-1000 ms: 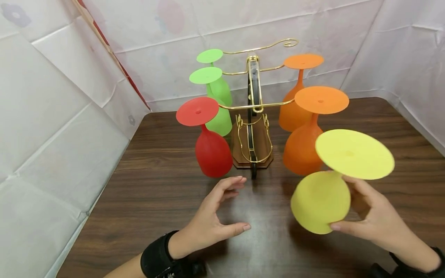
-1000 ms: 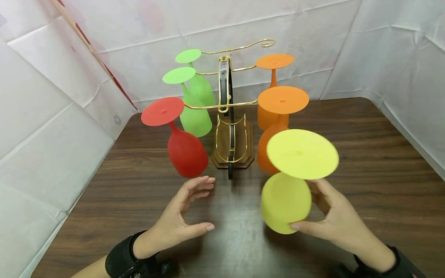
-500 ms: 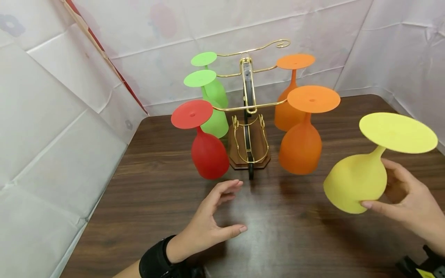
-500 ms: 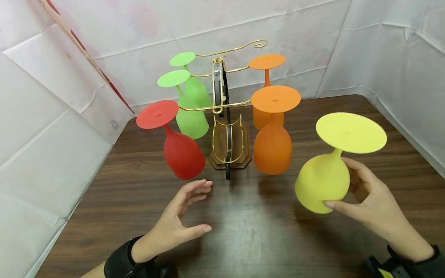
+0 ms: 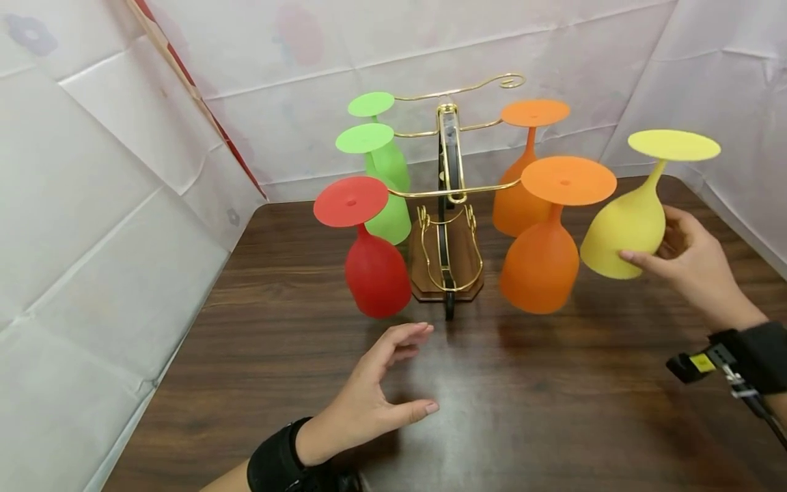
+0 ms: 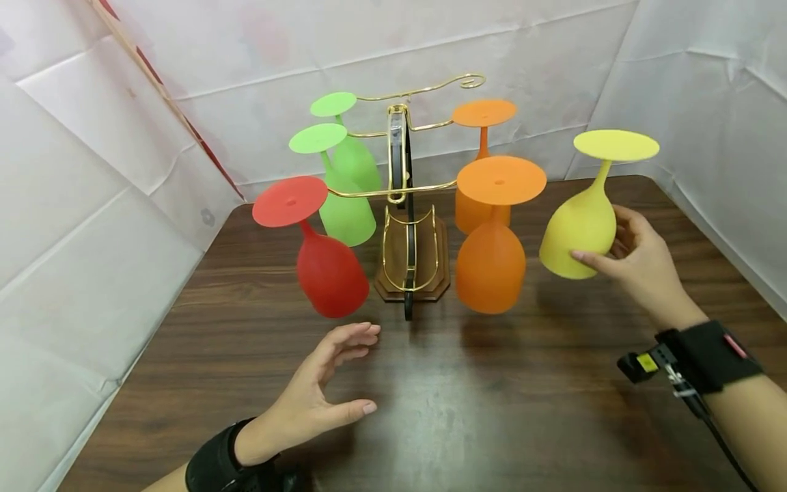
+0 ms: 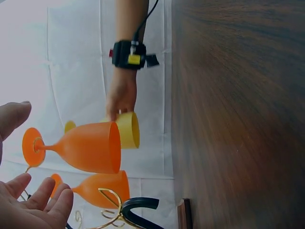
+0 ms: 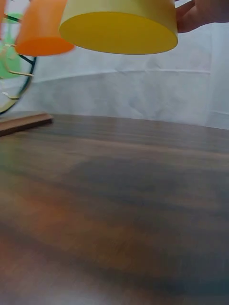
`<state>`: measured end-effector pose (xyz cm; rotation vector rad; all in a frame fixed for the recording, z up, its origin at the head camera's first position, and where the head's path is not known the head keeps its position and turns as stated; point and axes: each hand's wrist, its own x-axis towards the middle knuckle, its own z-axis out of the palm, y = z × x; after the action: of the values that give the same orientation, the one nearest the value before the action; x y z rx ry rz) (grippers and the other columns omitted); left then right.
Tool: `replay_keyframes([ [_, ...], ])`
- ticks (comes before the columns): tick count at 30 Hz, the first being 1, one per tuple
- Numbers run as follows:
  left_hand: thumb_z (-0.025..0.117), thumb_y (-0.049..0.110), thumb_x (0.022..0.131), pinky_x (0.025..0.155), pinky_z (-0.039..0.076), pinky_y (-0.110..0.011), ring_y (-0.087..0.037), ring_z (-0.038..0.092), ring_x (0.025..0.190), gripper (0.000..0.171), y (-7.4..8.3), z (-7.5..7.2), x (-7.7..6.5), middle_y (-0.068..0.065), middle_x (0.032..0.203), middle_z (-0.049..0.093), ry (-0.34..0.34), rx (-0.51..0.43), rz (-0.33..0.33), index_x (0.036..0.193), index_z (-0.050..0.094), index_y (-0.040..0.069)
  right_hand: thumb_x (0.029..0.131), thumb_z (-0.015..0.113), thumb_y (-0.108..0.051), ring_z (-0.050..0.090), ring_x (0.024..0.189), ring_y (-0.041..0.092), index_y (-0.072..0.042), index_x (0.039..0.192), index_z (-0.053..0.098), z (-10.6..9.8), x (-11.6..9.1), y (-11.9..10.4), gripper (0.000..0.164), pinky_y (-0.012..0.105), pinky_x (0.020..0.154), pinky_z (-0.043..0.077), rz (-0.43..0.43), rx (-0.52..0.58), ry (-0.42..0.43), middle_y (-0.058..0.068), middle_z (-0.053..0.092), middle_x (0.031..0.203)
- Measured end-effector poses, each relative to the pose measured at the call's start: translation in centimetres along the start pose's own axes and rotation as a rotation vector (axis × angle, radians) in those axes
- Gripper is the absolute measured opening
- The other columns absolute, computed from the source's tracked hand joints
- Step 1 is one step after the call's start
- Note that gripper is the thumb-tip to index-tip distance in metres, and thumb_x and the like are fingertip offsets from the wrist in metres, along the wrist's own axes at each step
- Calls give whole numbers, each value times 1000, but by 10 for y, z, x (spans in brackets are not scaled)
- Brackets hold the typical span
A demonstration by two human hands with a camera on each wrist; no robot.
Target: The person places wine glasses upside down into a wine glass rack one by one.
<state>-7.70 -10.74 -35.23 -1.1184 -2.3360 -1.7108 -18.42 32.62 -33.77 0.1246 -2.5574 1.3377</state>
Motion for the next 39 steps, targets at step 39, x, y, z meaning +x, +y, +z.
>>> replay_keyframes([
  [39,77,4,76,98,44,-32,-20,46,125,76,3,7,-1,-8,138,45,34,-2,14,140,35,9,87,65,-14,41,124,27,-14,145,30,50,153,-59,68,40,105,37,-88,197,-100,11,38,140],
])
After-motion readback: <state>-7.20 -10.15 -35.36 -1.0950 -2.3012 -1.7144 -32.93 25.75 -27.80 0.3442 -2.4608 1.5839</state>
